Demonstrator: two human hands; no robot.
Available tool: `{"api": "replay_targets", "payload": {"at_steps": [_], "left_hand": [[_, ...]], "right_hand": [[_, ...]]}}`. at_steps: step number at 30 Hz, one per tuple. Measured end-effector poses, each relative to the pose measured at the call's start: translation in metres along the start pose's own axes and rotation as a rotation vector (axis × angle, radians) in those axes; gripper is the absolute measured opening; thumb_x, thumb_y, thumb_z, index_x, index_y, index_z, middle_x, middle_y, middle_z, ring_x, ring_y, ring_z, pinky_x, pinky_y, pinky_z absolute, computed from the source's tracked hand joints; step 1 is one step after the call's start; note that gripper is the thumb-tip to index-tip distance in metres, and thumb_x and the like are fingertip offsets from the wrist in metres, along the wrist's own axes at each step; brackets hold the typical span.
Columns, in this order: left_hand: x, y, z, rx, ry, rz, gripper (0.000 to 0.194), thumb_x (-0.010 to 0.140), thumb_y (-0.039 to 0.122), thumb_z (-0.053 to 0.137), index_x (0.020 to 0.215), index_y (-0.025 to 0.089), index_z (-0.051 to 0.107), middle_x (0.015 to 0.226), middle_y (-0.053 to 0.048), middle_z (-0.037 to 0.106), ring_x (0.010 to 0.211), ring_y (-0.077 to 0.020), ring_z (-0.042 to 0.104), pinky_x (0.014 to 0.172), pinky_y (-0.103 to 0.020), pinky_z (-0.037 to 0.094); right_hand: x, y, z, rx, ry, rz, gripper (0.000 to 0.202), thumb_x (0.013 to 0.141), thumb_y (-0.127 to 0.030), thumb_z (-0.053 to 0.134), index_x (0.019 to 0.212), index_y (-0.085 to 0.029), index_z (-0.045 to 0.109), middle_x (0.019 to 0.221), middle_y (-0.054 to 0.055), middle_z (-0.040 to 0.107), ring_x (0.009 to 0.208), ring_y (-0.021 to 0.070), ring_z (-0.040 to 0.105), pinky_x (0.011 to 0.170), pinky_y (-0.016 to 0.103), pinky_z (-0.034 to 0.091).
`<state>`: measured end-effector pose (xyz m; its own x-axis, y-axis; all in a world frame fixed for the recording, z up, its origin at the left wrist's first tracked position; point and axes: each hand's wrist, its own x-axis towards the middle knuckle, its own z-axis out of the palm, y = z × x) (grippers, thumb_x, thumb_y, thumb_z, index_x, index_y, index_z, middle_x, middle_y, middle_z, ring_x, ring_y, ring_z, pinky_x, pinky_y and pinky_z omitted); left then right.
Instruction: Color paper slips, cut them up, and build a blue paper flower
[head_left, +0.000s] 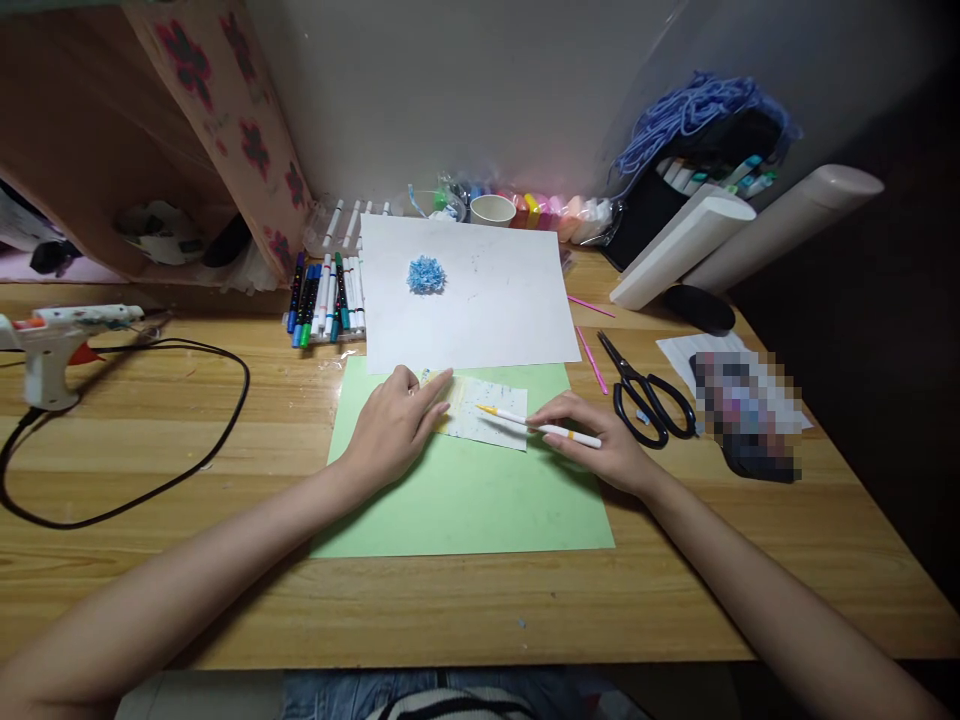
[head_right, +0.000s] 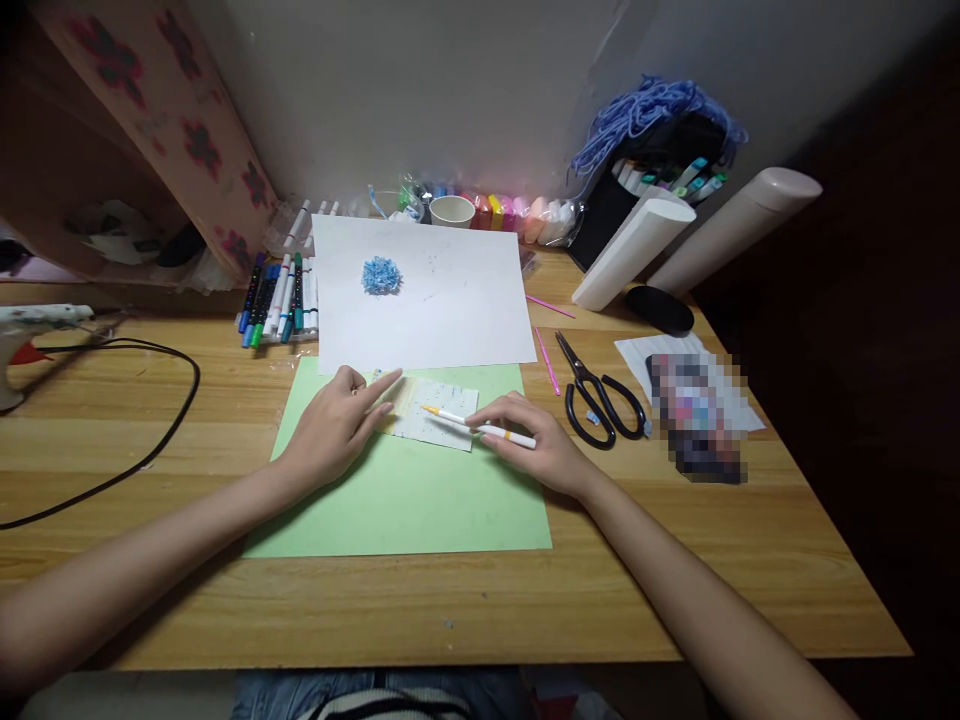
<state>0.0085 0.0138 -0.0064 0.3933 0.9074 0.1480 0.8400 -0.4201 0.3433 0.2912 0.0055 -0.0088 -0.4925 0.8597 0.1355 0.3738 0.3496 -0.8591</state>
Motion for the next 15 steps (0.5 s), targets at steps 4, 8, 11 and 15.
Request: {"api": "replay_targets", "payload": {"at_steps": [4,8,11,15], "left_hand": [[0.002,-0.005,0.002,-0.107,0.033,0.047,0.035,0.096,0.033,0.038,0.124,0.03,0.058,0.082,-0.004,0.043,0.075,-0.0166,0.045,0.062,-0.027,0.036],[0.004,-0.006,0.003,-0.11,0.007,0.065,0.032,0.094,0.032,0.044,0.12,0.029,0.062,0.082,-0.004,0.044,0.076,-0.0166,0.047,0.063,-0.027,0.036],[0.004,-0.005,0.002,-0.09,-0.013,0.048,0.032,0.094,0.033,0.045,0.119,0.03,0.063,0.083,-0.004,0.046,0.077,-0.017,0.048,0.064,-0.028,0.037],[0.004,-0.005,0.002,-0.085,-0.018,0.039,0.032,0.093,0.034,0.045,0.12,0.03,0.063,0.083,-0.005,0.047,0.076,-0.0173,0.048,0.063,-0.028,0.037]], "right_hand": [[0.006,-0.006,0.013,-0.095,-0.031,-0.082,0.02,0.088,-0.022,0.057,0.106,-0.026,0.065,0.097,0.006,0.068,0.093,0.0217,0.057,0.083,0.039,0.046],[0.009,-0.008,0.018,-0.136,-0.1,-0.111,0.023,0.088,-0.019,0.055,0.108,-0.027,0.064,0.1,0.005,0.068,0.098,0.022,0.054,0.086,0.04,0.045],[0.009,-0.008,0.017,-0.12,-0.187,-0.136,0.022,0.088,-0.02,0.055,0.107,-0.026,0.064,0.097,0.005,0.069,0.097,0.0218,0.054,0.084,0.039,0.046],[0.009,-0.007,0.015,-0.127,-0.154,-0.126,0.022,0.088,-0.021,0.055,0.107,-0.026,0.064,0.099,0.006,0.069,0.097,0.0223,0.055,0.085,0.04,0.046]]}}
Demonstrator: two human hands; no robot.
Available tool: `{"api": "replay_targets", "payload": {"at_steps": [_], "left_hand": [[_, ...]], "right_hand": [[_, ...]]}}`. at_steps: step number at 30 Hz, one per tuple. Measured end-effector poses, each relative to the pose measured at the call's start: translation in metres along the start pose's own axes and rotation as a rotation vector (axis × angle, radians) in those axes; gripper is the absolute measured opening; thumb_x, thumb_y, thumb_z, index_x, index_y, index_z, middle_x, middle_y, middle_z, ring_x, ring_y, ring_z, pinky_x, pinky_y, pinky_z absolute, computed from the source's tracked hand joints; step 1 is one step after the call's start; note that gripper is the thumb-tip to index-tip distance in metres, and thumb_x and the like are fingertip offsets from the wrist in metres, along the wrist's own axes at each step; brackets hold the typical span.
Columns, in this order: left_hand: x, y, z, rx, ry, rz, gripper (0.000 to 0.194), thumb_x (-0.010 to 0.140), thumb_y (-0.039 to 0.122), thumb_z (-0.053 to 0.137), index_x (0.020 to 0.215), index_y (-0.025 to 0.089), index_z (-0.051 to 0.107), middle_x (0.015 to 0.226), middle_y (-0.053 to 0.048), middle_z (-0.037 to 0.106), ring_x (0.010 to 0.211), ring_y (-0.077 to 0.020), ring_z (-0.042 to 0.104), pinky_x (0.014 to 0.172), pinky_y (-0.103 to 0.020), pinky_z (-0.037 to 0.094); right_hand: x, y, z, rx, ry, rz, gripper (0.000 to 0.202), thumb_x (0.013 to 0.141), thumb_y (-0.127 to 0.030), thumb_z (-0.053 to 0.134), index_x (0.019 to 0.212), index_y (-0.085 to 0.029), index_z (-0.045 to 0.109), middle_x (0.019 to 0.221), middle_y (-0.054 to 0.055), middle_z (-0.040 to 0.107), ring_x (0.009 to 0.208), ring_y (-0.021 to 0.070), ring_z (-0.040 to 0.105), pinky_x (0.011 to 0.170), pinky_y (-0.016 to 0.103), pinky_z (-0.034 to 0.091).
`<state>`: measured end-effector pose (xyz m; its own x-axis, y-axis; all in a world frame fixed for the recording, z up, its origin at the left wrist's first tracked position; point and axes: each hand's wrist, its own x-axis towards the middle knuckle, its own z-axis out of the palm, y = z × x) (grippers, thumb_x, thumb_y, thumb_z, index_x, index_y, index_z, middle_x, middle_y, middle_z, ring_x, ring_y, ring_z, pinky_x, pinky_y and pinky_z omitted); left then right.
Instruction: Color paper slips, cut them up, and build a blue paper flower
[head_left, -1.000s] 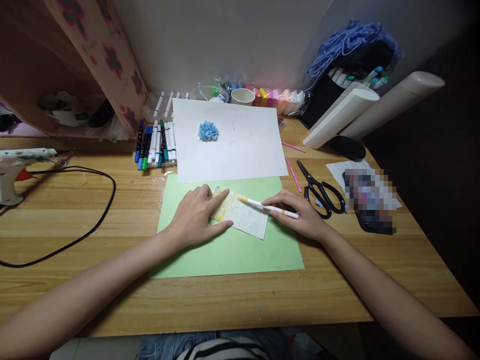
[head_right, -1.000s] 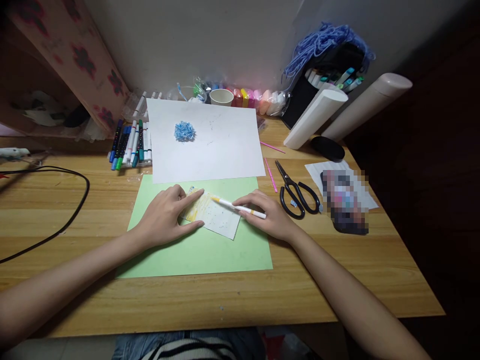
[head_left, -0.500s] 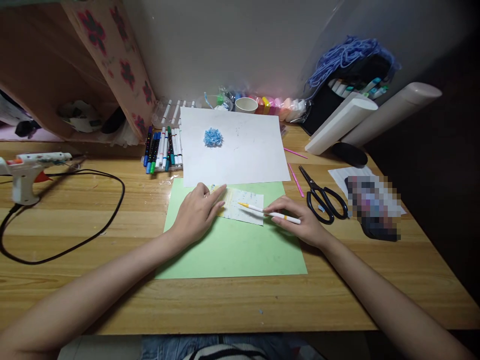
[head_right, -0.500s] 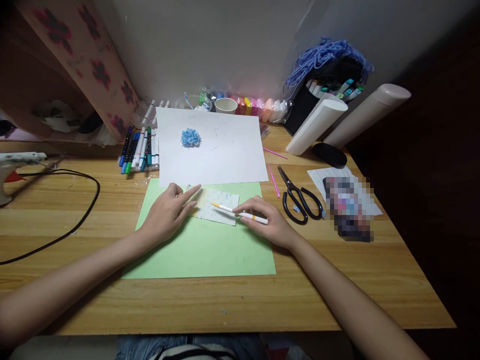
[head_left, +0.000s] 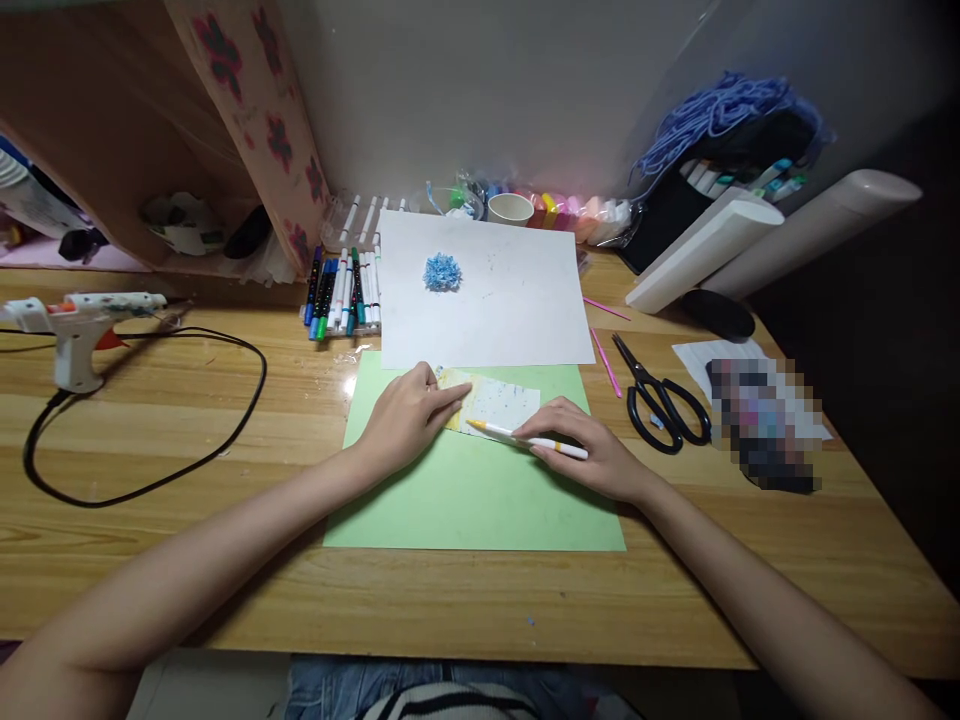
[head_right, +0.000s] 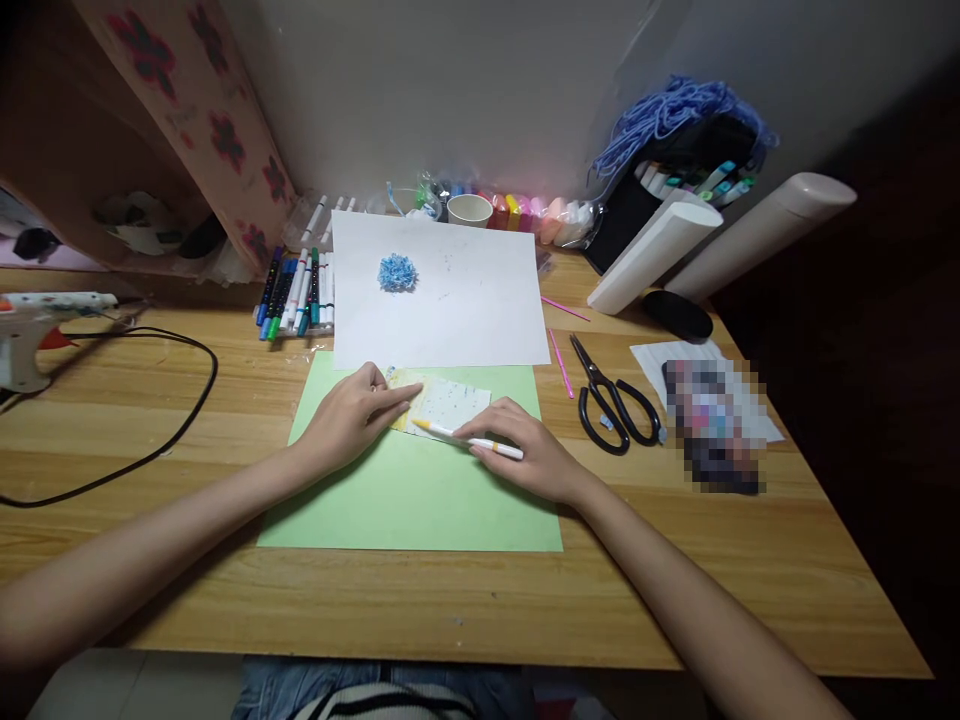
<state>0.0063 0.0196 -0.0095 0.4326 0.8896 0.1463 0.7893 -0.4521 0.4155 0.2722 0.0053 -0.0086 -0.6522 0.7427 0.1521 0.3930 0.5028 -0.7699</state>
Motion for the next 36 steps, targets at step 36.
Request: {"api": "replay_targets", "payload": {"at_steps": [36], "left_hand": [[0.0,0.001,0.0,0.01,0.003,0.006,0.031,0.093,0.033,0.046,0.12,0.03,0.063,0.083,-0.004,0.046,0.074,-0.0163,0.048,0.062,-0.027,0.034]], "right_hand": [[-0.006,0.007,-0.012,0.132,0.002,0.069,0.018,0.087,-0.021,0.056,0.102,-0.024,0.066,0.095,0.005,0.066,0.092,0.0192,0.058,0.083,0.034,0.045]]}}
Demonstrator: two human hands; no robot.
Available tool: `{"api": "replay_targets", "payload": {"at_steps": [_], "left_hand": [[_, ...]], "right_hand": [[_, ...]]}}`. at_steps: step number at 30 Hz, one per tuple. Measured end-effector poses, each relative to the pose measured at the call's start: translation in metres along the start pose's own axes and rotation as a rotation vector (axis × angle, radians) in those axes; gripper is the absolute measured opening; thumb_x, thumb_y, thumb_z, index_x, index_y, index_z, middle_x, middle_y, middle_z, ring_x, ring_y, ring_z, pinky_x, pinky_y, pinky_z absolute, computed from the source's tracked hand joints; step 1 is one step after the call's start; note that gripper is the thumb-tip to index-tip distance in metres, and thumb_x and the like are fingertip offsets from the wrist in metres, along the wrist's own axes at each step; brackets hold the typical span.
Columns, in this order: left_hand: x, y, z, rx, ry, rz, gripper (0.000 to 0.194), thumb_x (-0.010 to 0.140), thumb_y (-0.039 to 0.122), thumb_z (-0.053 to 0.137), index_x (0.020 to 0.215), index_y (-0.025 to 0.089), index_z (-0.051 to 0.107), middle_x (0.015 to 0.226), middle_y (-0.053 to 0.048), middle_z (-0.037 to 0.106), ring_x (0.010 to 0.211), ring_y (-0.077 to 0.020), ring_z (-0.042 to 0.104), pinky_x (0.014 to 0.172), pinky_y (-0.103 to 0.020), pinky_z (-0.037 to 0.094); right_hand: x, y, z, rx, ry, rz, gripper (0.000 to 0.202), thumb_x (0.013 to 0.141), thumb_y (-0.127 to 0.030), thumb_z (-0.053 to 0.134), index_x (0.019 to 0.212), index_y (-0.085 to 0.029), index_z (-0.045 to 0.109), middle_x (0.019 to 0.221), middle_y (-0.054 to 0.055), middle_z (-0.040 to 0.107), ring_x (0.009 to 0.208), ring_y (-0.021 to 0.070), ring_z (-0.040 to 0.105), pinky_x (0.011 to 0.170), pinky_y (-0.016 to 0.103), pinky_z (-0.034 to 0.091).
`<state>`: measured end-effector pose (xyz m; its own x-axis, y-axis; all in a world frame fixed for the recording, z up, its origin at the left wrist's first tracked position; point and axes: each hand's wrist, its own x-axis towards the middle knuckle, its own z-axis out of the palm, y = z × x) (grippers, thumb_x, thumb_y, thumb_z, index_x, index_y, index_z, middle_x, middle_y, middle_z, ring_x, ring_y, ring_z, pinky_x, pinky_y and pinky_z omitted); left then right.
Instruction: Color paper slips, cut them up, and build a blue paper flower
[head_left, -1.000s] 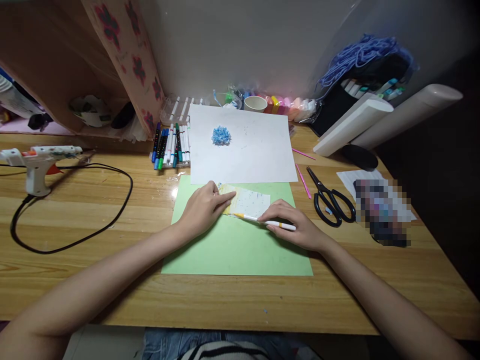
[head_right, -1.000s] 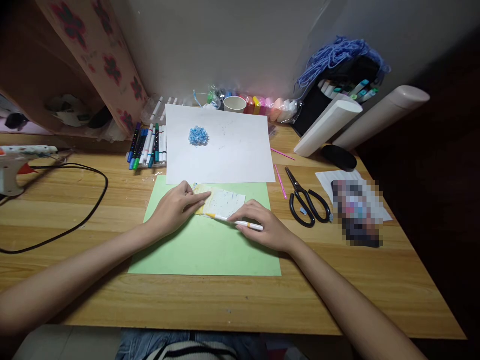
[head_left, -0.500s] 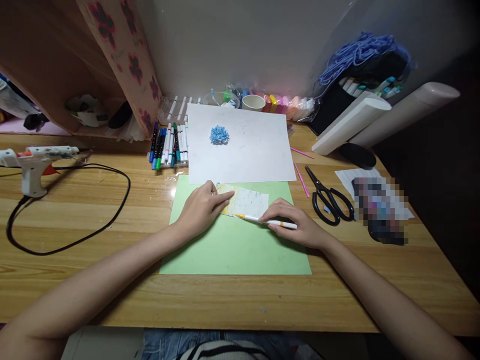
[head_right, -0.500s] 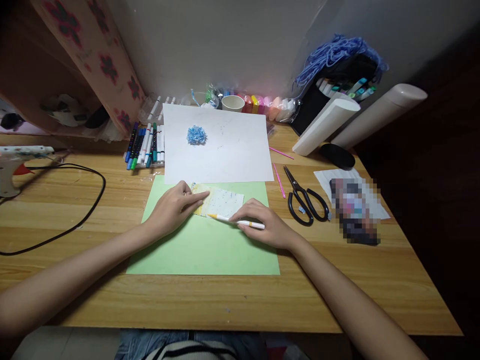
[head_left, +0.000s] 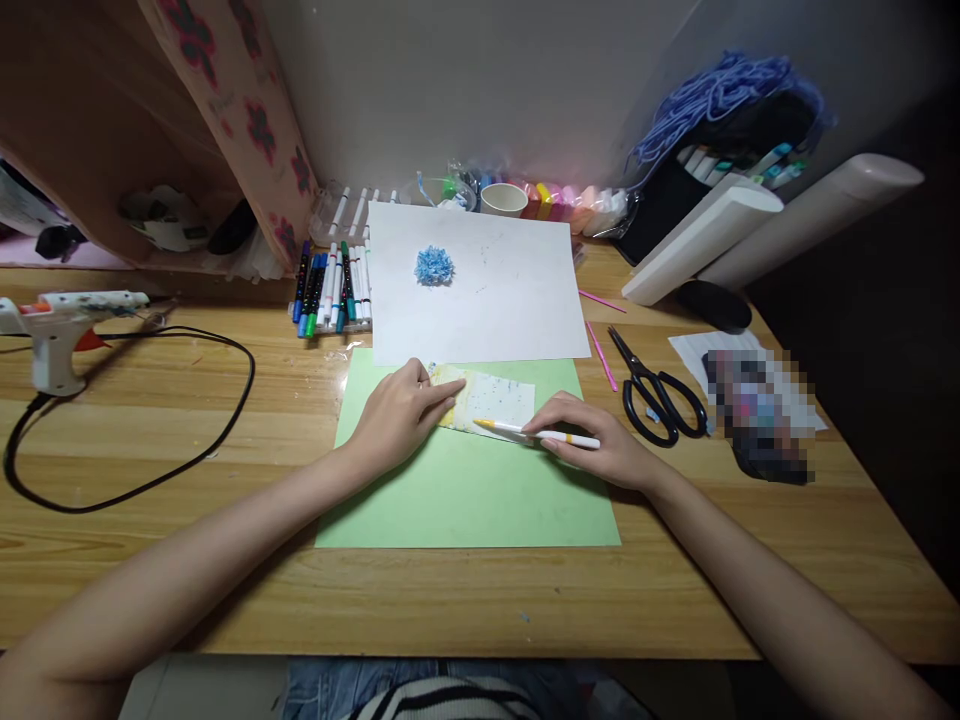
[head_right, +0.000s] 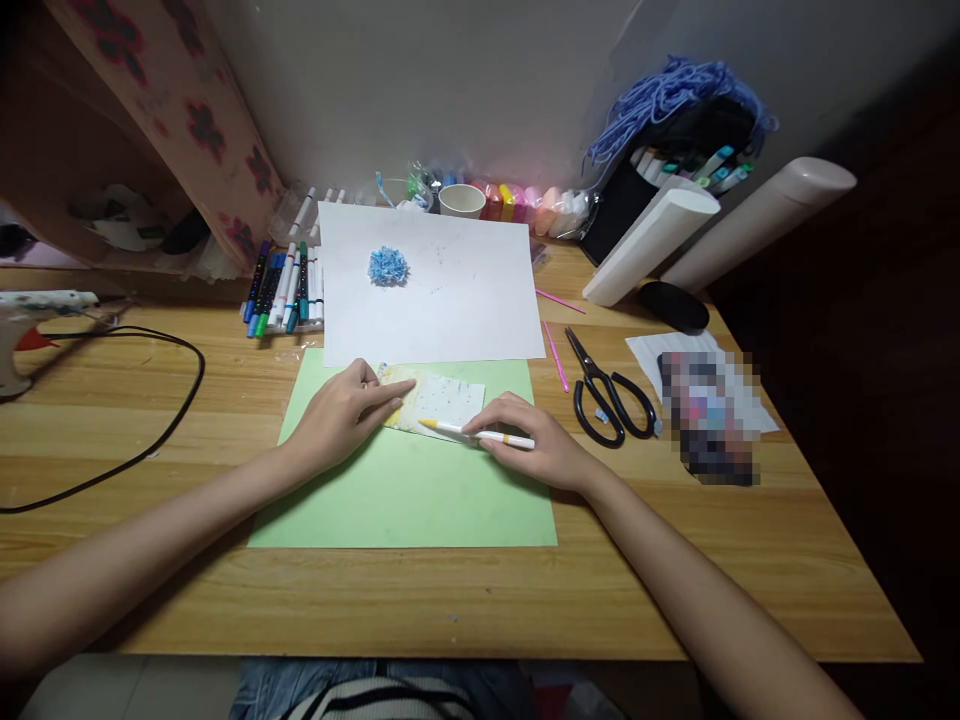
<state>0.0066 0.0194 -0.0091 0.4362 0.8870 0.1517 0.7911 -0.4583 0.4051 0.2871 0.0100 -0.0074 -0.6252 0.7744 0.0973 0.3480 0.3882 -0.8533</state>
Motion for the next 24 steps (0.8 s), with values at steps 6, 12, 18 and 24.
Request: {"api": "replay_targets", "payload": {"at_steps": [6,12,18,24], "left_hand": [[-0.0015,0.0038,-0.0031,-0.012,-0.006,-0.013,0.034,0.088,0.039,0.054,0.119,0.03,0.063,0.084,-0.004,0.047,0.073,-0.0164,0.05,0.062,-0.028,0.036],[-0.0018,0.0043,-0.0038,-0.017,-0.01,-0.009,0.038,0.084,0.041,0.058,0.12,0.028,0.062,0.084,-0.004,0.047,0.072,-0.0162,0.049,0.062,-0.028,0.037],[-0.0016,0.0044,-0.0046,-0.011,-0.009,-0.003,0.038,0.084,0.041,0.058,0.12,0.028,0.062,0.084,-0.004,0.047,0.073,-0.0165,0.05,0.062,-0.028,0.037],[-0.002,0.005,-0.005,-0.007,-0.012,0.0,0.039,0.085,0.04,0.057,0.121,0.029,0.061,0.084,-0.004,0.047,0.073,-0.017,0.05,0.062,-0.029,0.037]], "right_hand": [[-0.0001,-0.0008,-0.0002,0.004,-0.032,-0.019,0.018,0.087,-0.019,0.056,0.102,-0.023,0.066,0.093,0.005,0.066,0.09,0.0186,0.058,0.081,0.033,0.045],[0.0001,-0.0014,-0.0003,-0.005,-0.05,-0.016,0.017,0.086,-0.021,0.057,0.1,-0.023,0.067,0.092,0.005,0.067,0.09,0.0189,0.058,0.081,0.033,0.046],[0.0001,-0.0021,-0.0006,-0.021,-0.038,0.003,0.018,0.087,-0.02,0.056,0.101,-0.023,0.066,0.094,0.005,0.067,0.091,0.0189,0.059,0.081,0.033,0.046],[0.0004,-0.003,-0.0005,-0.028,-0.016,0.009,0.019,0.087,-0.021,0.055,0.102,-0.023,0.066,0.095,0.006,0.068,0.092,0.0194,0.06,0.082,0.034,0.047]]}}
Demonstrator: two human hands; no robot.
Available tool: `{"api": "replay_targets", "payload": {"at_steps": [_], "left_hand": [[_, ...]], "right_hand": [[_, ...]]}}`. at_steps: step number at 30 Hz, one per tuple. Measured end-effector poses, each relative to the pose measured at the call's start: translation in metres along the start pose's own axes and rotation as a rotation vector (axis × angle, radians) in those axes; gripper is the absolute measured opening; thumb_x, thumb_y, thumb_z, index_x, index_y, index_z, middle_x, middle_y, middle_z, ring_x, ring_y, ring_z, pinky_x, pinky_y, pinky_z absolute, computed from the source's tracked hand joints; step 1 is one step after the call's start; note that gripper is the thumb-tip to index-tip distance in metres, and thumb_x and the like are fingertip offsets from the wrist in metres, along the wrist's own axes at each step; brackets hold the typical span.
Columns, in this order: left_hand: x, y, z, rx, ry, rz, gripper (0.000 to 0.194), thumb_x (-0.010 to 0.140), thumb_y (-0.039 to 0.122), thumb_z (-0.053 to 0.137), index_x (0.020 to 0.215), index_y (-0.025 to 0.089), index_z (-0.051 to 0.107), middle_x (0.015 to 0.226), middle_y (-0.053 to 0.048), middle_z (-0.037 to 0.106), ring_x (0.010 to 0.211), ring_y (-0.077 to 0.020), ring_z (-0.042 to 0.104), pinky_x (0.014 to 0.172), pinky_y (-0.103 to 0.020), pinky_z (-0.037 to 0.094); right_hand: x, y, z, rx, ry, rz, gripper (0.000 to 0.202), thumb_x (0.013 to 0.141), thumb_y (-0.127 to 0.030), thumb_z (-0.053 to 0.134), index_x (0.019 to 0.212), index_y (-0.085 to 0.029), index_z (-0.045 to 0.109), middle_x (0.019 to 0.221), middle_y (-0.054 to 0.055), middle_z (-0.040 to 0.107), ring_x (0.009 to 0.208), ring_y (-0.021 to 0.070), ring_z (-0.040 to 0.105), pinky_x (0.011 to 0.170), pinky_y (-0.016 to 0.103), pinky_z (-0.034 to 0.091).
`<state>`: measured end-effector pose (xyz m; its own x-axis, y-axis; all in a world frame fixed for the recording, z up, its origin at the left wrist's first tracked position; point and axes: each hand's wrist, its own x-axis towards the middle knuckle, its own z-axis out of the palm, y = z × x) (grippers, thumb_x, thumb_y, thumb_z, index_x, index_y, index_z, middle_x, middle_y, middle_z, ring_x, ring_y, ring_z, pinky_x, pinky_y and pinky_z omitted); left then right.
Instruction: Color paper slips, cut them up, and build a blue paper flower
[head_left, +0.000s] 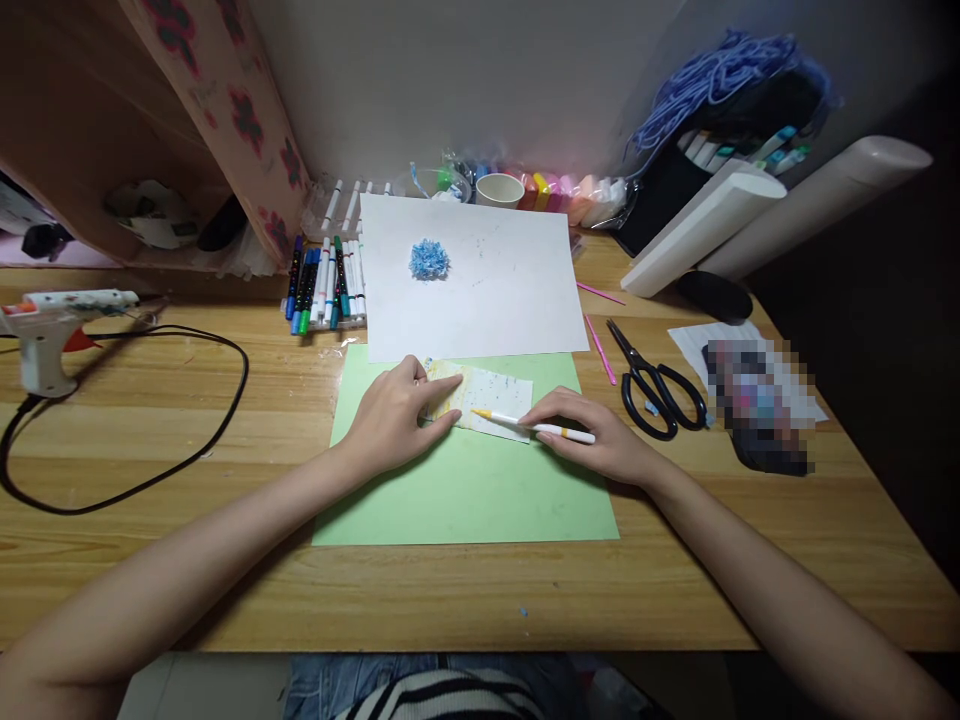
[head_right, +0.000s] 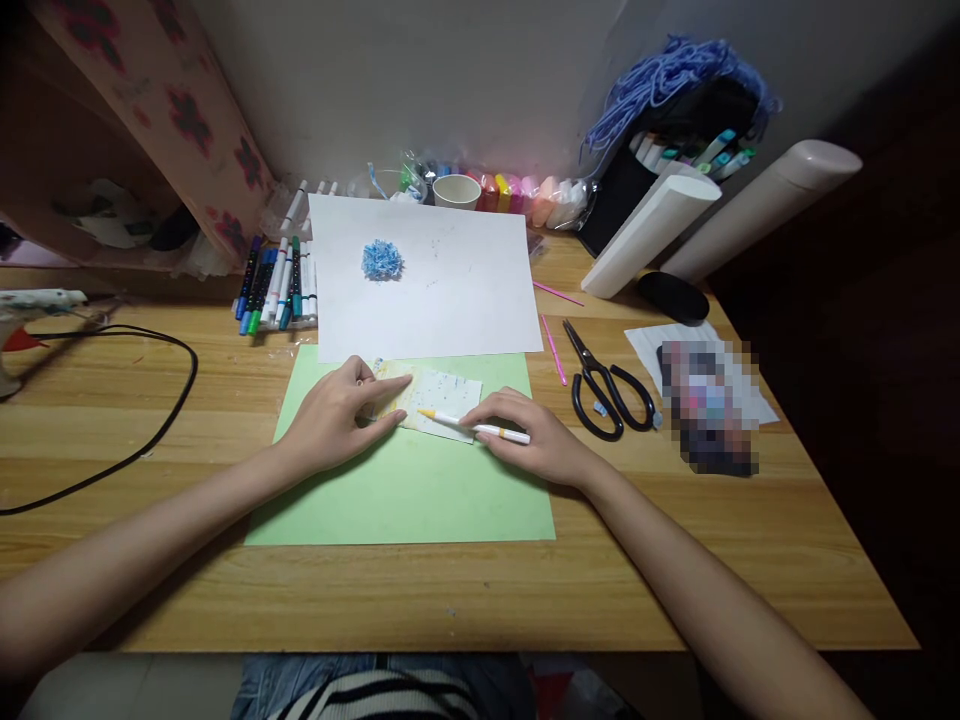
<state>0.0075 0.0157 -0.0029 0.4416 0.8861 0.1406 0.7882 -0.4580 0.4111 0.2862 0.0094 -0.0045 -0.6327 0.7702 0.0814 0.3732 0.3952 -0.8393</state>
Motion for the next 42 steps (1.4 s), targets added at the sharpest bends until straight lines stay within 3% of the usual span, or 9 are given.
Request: {"api": "replay_targets", "payload": {"at_steps": [2,7,11,15,19,23,28,32,42], "left_hand": [[0.0,0.0,0.0,-0.002,-0.002,0.002,0.039,0.085,0.04,0.057,0.121,0.028,0.061,0.084,-0.004,0.047,0.073,-0.0171,0.05,0.062,-0.029,0.037],[0.0,0.0,0.0,0.002,-0.003,0.006,0.039,0.085,0.041,0.056,0.122,0.029,0.06,0.085,-0.004,0.047,0.074,-0.0171,0.049,0.063,-0.029,0.038],[0.0,0.0,0.001,0.006,-0.005,0.003,0.039,0.085,0.041,0.056,0.122,0.029,0.06,0.085,-0.004,0.047,0.074,-0.0169,0.049,0.063,-0.029,0.037],[0.0,0.0,0.001,0.001,-0.007,-0.003,0.039,0.085,0.041,0.055,0.122,0.029,0.06,0.086,-0.004,0.048,0.073,-0.0168,0.049,0.063,-0.029,0.038],[0.0,0.0,0.0,-0.001,-0.01,-0.002,0.039,0.085,0.04,0.055,0.122,0.028,0.06,0.086,-0.004,0.048,0.074,-0.017,0.049,0.064,-0.029,0.038],[0.0,0.001,-0.001,-0.003,-0.014,-0.006,0.039,0.086,0.04,0.055,0.123,0.029,0.06,0.085,-0.004,0.048,0.074,-0.0172,0.049,0.063,-0.029,0.038],[0.0,0.001,-0.001,-0.004,-0.012,-0.002,0.039,0.086,0.041,0.054,0.122,0.028,0.06,0.086,-0.004,0.047,0.075,-0.0178,0.05,0.064,-0.03,0.038],[0.0,0.0,0.0,0.0,-0.014,-0.004,0.045,0.086,0.04,0.054,0.129,0.029,0.054,0.088,-0.005,0.046,0.077,-0.0183,0.049,0.066,-0.03,0.039],[-0.001,0.004,-0.004,0.067,-0.064,0.028,0.043,0.09,0.038,0.047,0.131,0.028,0.052,0.091,-0.007,0.046,0.086,-0.0226,0.049,0.071,-0.034,0.039]], "right_hand": [[0.0,0.0,0.0,0.008,-0.037,-0.028,0.017,0.087,-0.021,0.056,0.101,-0.023,0.066,0.093,0.005,0.068,0.091,0.0195,0.06,0.081,0.034,0.047],[0.0,0.001,0.001,-0.044,0.062,0.031,0.02,0.089,-0.02,0.053,0.106,-0.023,0.063,0.099,0.006,0.066,0.094,0.0198,0.059,0.083,0.035,0.046],[0.001,0.0,0.001,-0.043,-0.023,-0.035,0.019,0.088,-0.02,0.054,0.104,-0.023,0.064,0.097,0.006,0.067,0.094,0.0199,0.059,0.083,0.035,0.046],[0.003,0.0,0.001,-0.078,0.056,0.016,0.02,0.089,-0.02,0.053,0.106,-0.023,0.063,0.1,0.006,0.066,0.095,0.0203,0.058,0.084,0.036,0.045],[0.005,0.001,0.001,-0.07,-0.049,-0.064,0.019,0.088,-0.022,0.054,0.105,-0.023,0.064,0.097,0.006,0.068,0.094,0.0209,0.058,0.083,0.036,0.045],[0.007,0.002,0.001,-0.087,0.049,-0.014,0.021,0.089,-0.022,0.052,0.107,-0.024,0.063,0.1,0.007,0.067,0.096,0.0216,0.058,0.083,0.038,0.046],[0.009,0.003,0.0,-0.072,-0.052,-0.085,0.02,0.088,-0.021,0.054,0.106,-0.023,0.063,0.099,0.006,0.067,0.096,0.0204,0.058,0.085,0.036,0.045],[0.011,0.002,0.001,-0.096,0.062,0.0,0.02,0.09,-0.022,0.052,0.108,-0.023,0.061,0.102,0.006,0.065,0.097,0.0205,0.058,0.085,0.037,0.045],[0.013,0.005,-0.001,-0.1,0.093,0.007,0.02,0.09,-0.022,0.051,0.108,-0.025,0.061,0.103,0.006,0.065,0.099,0.0229,0.058,0.086,0.038,0.046]]}}
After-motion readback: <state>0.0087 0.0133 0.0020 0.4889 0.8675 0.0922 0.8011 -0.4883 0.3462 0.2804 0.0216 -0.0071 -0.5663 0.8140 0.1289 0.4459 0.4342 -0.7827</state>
